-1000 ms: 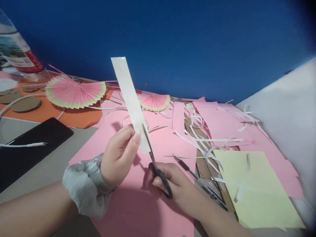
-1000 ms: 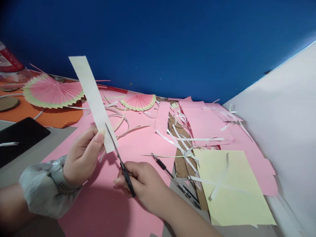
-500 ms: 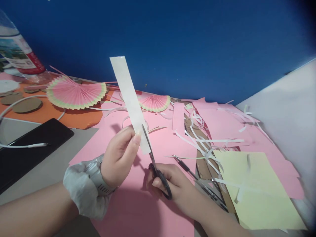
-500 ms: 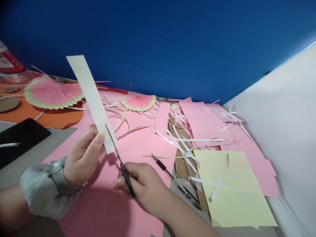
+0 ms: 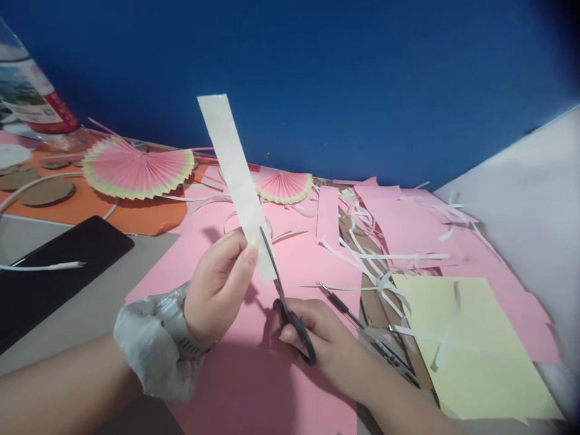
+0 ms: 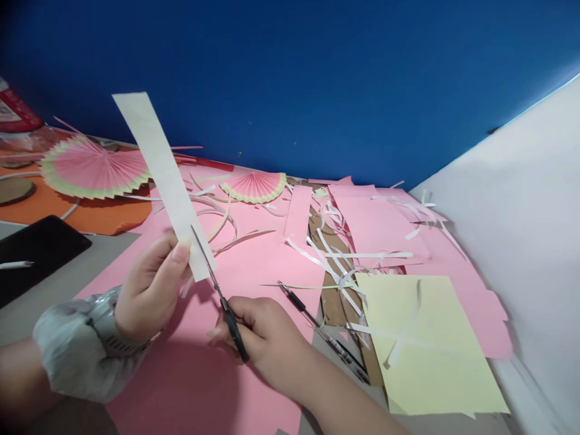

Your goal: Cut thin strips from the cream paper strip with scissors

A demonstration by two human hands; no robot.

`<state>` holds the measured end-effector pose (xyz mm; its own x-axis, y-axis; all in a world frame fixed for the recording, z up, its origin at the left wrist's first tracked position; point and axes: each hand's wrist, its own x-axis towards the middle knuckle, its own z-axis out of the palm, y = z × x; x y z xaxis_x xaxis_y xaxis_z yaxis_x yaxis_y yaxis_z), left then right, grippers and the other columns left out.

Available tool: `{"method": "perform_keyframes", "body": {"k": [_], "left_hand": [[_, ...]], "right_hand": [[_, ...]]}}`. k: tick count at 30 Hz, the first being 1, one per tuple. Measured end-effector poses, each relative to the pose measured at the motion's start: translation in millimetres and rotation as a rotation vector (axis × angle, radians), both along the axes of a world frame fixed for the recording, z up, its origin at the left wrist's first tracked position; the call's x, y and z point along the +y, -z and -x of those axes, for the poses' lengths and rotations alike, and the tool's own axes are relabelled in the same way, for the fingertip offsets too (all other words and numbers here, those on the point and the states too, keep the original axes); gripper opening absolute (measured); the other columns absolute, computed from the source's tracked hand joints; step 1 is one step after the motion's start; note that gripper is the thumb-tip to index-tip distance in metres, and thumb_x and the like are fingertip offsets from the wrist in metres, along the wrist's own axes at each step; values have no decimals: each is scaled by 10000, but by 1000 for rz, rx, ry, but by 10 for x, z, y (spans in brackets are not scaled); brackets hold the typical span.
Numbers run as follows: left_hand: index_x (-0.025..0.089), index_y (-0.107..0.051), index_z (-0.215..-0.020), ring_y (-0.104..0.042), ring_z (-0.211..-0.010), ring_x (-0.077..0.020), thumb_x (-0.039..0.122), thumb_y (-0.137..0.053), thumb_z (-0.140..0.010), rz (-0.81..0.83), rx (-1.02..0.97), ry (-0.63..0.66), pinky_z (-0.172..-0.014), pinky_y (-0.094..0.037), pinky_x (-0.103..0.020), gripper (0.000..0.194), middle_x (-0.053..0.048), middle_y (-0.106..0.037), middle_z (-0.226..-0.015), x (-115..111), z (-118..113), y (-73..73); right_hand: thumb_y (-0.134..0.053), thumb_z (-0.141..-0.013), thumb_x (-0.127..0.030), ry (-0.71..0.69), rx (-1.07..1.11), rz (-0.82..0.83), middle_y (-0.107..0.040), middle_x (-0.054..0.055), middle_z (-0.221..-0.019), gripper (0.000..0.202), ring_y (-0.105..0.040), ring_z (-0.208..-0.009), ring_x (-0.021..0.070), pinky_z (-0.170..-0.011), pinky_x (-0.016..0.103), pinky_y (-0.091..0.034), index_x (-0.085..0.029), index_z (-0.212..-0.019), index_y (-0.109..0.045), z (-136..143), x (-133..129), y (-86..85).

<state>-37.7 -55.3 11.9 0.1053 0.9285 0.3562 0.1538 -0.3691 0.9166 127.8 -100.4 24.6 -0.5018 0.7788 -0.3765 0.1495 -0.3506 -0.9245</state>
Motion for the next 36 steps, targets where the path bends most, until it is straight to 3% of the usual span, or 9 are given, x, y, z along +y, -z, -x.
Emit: {"method": "perform_keyframes", "body": {"k": [18, 36], "left_hand": [[205, -465, -666, -424, -577, -128, 276, -397, -908, 10, -38, 15, -532, -336, -284, 262, -1, -451, -634, 4, 7, 18], [195, -471, -667, -367, -545, -109, 289, -404, -909, 40, -55, 36, -543, -332, -272, 267, 25, -381, -603, 1, -1, 5]], "right_hand": [[-536, -803, -533, -23, -57, -30, -405, -37, -560, 420, -339, -520, 91, -481, 203, -293, -148, -644, -480, -22, 11, -10], [-570, -794, -499, 17, -6, 35, -446, -32, -546, 391, -365, -498, 89, -474, 203, -311, -130, -669, -535, 1, 4, -25]]}}
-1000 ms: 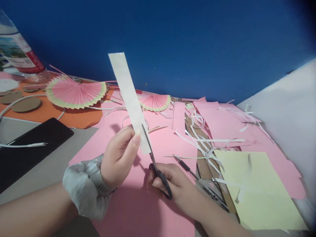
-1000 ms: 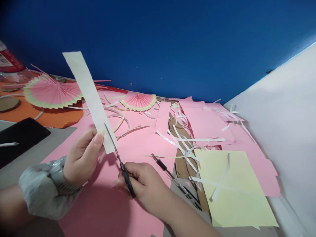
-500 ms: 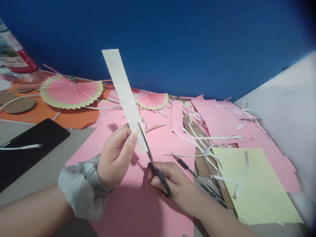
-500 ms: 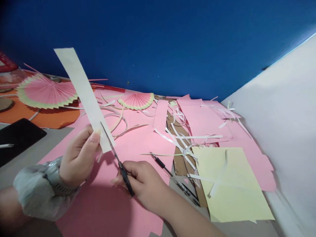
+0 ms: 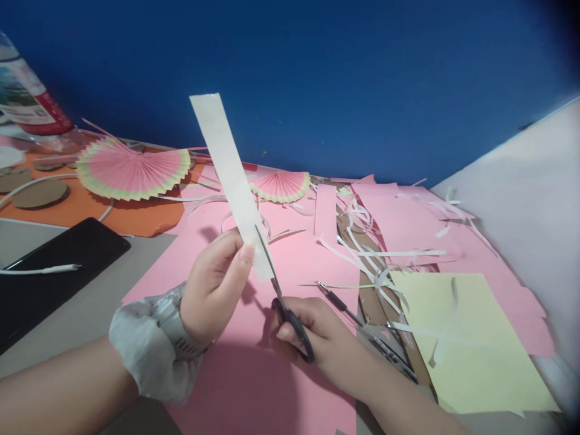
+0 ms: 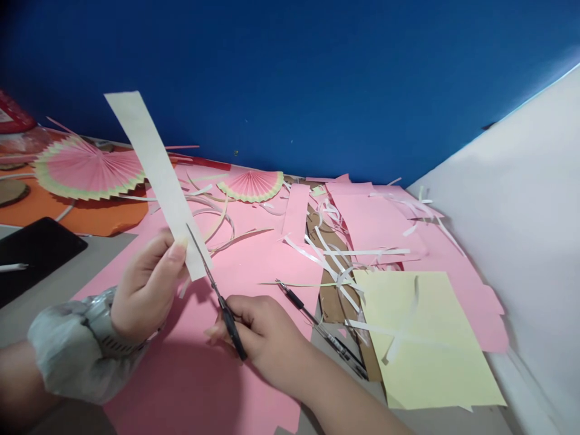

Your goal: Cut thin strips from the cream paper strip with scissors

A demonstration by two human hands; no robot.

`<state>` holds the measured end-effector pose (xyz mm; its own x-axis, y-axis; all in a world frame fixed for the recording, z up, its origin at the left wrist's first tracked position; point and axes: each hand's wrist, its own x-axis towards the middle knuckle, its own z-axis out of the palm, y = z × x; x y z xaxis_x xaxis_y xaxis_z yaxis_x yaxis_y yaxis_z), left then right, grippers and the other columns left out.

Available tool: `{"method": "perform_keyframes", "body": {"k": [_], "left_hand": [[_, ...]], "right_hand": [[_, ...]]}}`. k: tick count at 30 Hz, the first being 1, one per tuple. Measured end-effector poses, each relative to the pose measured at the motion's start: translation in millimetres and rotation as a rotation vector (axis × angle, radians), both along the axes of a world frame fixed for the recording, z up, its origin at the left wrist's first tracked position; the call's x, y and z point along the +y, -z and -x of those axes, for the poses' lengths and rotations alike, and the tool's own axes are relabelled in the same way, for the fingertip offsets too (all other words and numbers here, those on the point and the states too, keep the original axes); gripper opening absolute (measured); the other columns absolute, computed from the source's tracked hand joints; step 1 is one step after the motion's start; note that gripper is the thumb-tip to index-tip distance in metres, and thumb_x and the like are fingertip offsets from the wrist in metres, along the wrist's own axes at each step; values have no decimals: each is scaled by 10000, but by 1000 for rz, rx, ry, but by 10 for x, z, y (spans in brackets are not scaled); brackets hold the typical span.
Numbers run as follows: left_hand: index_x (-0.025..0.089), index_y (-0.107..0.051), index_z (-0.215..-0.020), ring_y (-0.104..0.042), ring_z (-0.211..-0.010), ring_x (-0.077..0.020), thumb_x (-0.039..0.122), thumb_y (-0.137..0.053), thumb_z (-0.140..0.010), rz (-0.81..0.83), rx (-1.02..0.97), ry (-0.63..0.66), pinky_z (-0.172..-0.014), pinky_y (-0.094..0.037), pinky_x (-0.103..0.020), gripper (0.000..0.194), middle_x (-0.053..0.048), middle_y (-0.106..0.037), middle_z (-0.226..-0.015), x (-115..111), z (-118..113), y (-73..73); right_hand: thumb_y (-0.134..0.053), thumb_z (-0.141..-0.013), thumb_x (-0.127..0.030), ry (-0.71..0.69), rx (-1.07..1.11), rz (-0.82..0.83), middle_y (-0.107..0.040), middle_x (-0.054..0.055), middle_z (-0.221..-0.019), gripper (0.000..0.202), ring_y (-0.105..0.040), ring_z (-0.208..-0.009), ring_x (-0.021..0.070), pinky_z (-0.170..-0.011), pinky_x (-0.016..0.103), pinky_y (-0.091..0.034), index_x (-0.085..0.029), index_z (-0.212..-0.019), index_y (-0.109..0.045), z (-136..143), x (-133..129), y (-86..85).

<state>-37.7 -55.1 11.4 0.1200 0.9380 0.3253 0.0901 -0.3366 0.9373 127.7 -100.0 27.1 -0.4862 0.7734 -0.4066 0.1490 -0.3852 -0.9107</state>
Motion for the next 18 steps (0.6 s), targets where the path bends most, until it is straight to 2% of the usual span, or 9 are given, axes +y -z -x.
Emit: {"method": "perform_keyframes", "body": {"k": [5, 9, 12, 18], "left_hand": [[201, -532, -743, -400, -542, -123, 382, -453, -870, 84, -230, 55, -497, -337, -274, 235, 10, -443, -618, 35, 4, 33], [207, -518, -717, -304, -465, -96, 354, -462, -876, 106, -338, -5, -434, -252, -254, 223, 43, -345, -532, 73, -14, 21], [198, -475, -647, -265, -449, -90, 309, -446, -895, 72, -317, -73, -425, -217, -262, 273, 47, -318, -510, 84, -30, 8], [205, -480, -674, -289, -454, -97, 328, -464, -883, 21, -260, -121, -429, -233, -264, 244, 39, -361, -521, 68, -34, 16]], "right_hand": [[-570, -794, -496, -10, -14, -1, -449, -30, -549, 385, -375, -501, 91, -475, 203, -318, -132, -673, -533, -4, 0, 1], [-576, -818, -378, -53, -59, -45, -409, -37, -556, 295, -368, -513, 94, -470, 188, -325, -154, -641, -502, -27, 3, 25], [-532, -846, -298, -66, -56, -59, -387, -39, -555, 218, -357, -512, 96, -467, 182, -321, -153, -683, -542, -37, -1, 41], [-549, -829, -265, -49, -89, -87, -402, -40, -549, 189, -371, -518, 98, -492, 190, -324, -146, -685, -577, -37, 7, 28]]}}
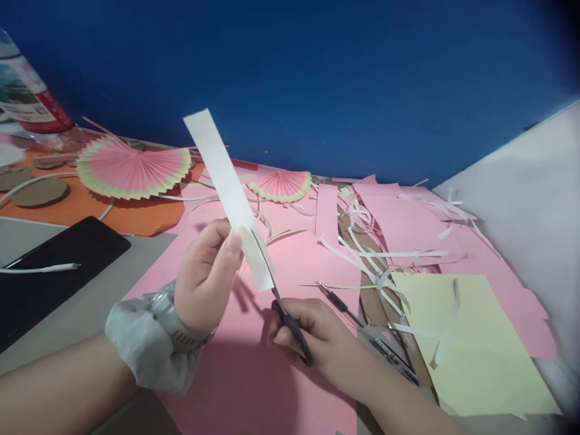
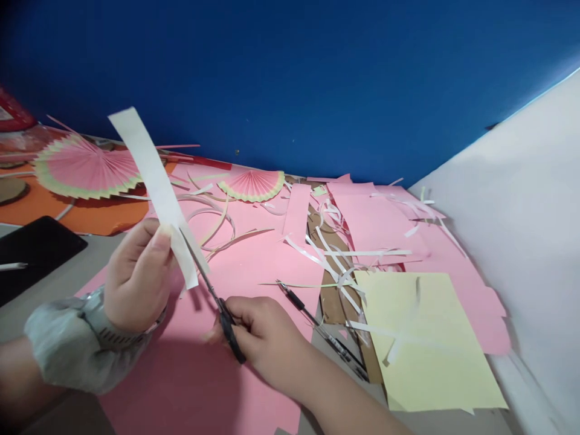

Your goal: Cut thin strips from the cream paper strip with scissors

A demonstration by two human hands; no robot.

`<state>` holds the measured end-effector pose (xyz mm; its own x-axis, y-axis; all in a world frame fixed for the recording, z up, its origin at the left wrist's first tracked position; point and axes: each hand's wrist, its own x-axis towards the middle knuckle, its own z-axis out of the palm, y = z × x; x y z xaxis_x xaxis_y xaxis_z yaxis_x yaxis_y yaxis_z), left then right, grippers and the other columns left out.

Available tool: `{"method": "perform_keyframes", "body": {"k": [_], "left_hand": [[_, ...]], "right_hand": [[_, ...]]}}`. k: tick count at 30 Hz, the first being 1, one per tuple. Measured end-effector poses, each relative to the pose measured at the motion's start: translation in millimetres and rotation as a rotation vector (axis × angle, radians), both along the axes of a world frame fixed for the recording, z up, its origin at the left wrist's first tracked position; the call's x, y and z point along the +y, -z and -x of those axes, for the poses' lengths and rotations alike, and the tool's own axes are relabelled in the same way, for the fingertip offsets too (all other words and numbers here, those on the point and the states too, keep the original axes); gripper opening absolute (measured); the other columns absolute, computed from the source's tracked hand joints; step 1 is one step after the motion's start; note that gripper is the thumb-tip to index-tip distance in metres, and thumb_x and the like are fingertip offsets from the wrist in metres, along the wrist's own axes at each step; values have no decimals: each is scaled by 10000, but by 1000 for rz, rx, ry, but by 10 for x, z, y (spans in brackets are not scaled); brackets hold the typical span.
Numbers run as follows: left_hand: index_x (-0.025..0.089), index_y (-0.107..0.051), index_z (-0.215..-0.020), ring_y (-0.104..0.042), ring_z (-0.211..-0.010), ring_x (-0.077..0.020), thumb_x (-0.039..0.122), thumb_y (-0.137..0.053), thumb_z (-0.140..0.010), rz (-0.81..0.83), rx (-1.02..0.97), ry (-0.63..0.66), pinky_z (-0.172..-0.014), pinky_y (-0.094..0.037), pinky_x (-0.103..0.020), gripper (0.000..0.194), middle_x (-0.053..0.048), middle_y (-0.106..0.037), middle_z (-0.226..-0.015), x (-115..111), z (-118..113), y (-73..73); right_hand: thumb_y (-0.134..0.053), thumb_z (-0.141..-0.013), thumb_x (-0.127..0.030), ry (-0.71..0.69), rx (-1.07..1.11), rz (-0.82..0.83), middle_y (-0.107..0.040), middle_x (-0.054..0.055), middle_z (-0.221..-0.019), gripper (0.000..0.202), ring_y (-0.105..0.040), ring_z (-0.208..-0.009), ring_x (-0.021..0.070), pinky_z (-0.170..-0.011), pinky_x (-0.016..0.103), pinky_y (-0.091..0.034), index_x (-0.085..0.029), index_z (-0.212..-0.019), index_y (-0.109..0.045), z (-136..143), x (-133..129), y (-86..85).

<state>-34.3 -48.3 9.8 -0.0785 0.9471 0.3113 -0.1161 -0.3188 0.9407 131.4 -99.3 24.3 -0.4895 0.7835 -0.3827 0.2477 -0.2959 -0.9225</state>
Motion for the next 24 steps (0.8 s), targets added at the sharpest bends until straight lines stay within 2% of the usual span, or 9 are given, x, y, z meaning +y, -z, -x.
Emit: {"method": "perform_keyframes", "body": {"k": [4, 7, 10, 14, 18, 24], "left_hand": [[217, -496, -711, -275, -443, -93, 330, -479, -875, 10, -2, 10, -422, -228, -260, 200, 45, -354, -522, -16, -5, -5], [217, -483, -708, -277, -448, -91, 324, -466, -884, 22, -20, 31, -426, -232, -258, 206, 48, -350, -526, -26, -11, -9], [214, -482, -720, -301, -466, -95, 317, -446, -893, 27, -2, 43, -439, -255, -261, 205, 41, -364, -546, -36, -4, 0], [215, -500, -757, -350, -490, -99, 302, -436, -898, 11, 118, 101, -446, -284, -264, 178, 24, -420, -590, -57, 29, 7], [208, -487, -738, -360, -503, -101, 253, -428, -900, -50, 256, 156, -467, -315, -266, 178, 20, -427, -602, -69, 49, -15], [202, -467, -726, -375, -513, -95, 233, -410, -909, -57, 283, 183, -489, -341, -248, 194, 30, -412, -596, -75, 35, -22]], "right_hand": [[-538, -828, -243, -6, 25, 21, -424, -32, -558, 169, -385, -513, 101, -493, 197, -333, -143, -701, -586, 3, -6, 3], [-542, -817, -227, -27, 48, 62, -432, -28, -589, 112, -358, -495, 91, -471, 190, -312, -135, -783, -596, 1, -14, -12], [-524, -823, -252, -65, 95, 96, -410, -31, -586, 147, -332, -487, 88, -462, 188, -294, -124, -842, -593, -7, -10, -49], [-500, -834, -453, -77, 148, 32, -464, 3, -643, 365, -398, -548, 116, -517, 218, -333, -107, -896, -601, -14, 0, -82], [-458, -748, -675, -83, 144, -14, -489, 21, -697, 611, -420, -586, 134, -561, 253, -359, -112, -936, -602, -6, -4, -91], [-423, -698, -742, -75, 88, -32, -476, 26, -714, 698, -417, -618, 138, -585, 264, -356, -97, -913, -580, 20, -5, -106]]}}
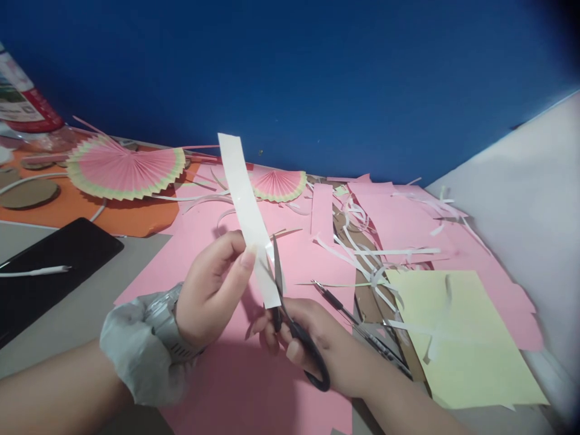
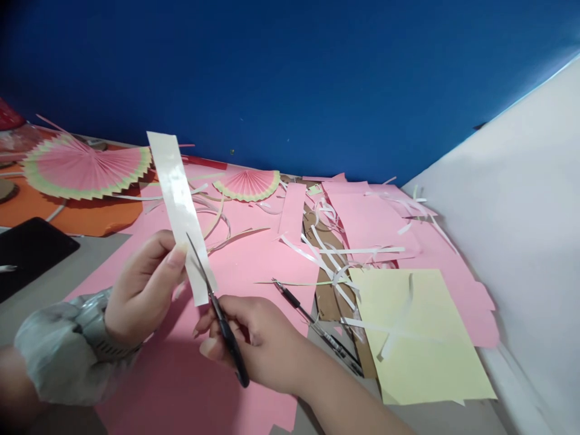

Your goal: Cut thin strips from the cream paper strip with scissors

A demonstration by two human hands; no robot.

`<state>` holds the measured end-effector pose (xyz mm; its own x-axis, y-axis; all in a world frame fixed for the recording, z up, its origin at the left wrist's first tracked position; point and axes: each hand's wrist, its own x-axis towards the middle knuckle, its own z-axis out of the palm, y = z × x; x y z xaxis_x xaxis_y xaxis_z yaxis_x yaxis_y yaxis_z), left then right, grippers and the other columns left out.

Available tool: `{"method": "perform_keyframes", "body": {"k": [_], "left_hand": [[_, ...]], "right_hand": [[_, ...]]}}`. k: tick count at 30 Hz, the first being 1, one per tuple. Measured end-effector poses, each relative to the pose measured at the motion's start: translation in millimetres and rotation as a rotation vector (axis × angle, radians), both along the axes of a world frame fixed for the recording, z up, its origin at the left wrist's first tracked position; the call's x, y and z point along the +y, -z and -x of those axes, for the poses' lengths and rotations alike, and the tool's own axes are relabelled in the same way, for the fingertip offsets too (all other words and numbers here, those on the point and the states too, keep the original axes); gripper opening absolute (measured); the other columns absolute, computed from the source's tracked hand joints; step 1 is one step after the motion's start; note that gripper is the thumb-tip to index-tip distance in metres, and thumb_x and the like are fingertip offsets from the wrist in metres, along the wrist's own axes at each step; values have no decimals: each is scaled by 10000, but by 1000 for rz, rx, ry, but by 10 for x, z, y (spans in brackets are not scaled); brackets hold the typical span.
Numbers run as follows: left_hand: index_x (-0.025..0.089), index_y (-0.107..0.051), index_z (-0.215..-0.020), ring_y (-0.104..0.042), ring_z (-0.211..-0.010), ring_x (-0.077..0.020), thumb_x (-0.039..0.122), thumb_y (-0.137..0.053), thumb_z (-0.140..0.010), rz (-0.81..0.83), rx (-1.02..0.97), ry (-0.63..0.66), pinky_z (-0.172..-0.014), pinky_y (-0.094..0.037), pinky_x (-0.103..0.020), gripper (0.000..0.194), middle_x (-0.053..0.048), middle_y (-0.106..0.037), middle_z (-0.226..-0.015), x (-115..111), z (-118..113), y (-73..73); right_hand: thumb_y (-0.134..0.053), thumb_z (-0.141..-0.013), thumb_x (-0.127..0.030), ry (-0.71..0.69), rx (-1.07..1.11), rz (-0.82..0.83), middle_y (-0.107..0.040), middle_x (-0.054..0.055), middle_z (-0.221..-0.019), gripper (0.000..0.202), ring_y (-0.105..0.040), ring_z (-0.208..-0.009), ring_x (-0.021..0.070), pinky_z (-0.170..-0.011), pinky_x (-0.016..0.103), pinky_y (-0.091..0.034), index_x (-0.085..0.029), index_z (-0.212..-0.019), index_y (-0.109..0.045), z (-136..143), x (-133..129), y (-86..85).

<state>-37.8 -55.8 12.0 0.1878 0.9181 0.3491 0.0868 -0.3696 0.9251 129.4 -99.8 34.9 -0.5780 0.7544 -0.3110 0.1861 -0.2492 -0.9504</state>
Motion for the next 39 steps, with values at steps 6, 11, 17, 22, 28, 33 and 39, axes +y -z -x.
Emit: {"method": "perform_keyframes", "body": {"k": [6, 11, 17, 22, 28, 33, 39], "left_hand": [[188, -491, -775, -402, -543, -98, 281, -422, -907, 11, -92, -121, -509, -348, -242, 175, 23, -451, -625, 24, -13, 35], [192, -478, -759, -343, -466, -85, 310, -418, -907, 52, -122, -155, -436, -314, -231, 199, 44, -378, -552, 52, -16, 32], [205, -491, -768, -410, -483, -87, 318, -413, -906, 53, -43, -140, -449, -358, -226, 195, 30, -434, -590, 9, -15, 23], [200, -461, -758, -387, -504, -87, 266, -406, -912, -12, 73, -68, -467, -343, -232, 177, 34, -423, -610, -2, 14, 38], [204, -442, -739, -369, -503, -89, 231, -381, -919, -72, 125, -29, -476, -341, -239, 191, 33, -400, -612, -5, 4, 4], [216, -455, -777, -357, -426, -75, 293, -382, -917, 91, 9, -33, -389, -309, -216, 175, 49, -405, -573, -19, 4, 5], [216, -451, -778, -384, -487, -89, 319, -376, -920, 150, -27, -163, -465, -350, -224, 191, 46, -399, -575, 21, 11, 37]], "right_hand": [[-393, -693, -765, -29, -24, -13, -481, 26, -706, 731, -365, -572, 109, -527, 230, -329, -94, -914, -580, -6, 4, 19], [-462, -719, -706, 0, 29, 64, -483, 34, -705, 658, -378, -573, 110, -511, 213, -361, -83, -899, -572, -13, -5, 19], [-466, -817, -310, 13, 63, 71, -498, 44, -723, 232, -391, -570, 107, -530, 214, -357, -97, -873, -538, 2, 8, 5], [-448, -739, -196, 22, 22, 63, -478, 29, -691, 142, -346, -545, 97, -504, 212, -319, -111, -838, -504, 39, 10, -30], [-445, -744, -194, 36, -13, 47, -475, 33, -721, 95, -347, -575, 105, -528, 224, -319, -132, -812, -470, 44, -2, -55], [-412, -760, -201, 44, -6, 37, -474, 27, -704, 114, -336, -544, 97, -518, 222, -317, -129, -821, -477, 39, 6, -58], [-428, -730, -201, 22, -116, 45, -456, 11, -673, 181, -367, -576, 111, -536, 225, -326, -120, -862, -523, 68, 24, -116]]}}
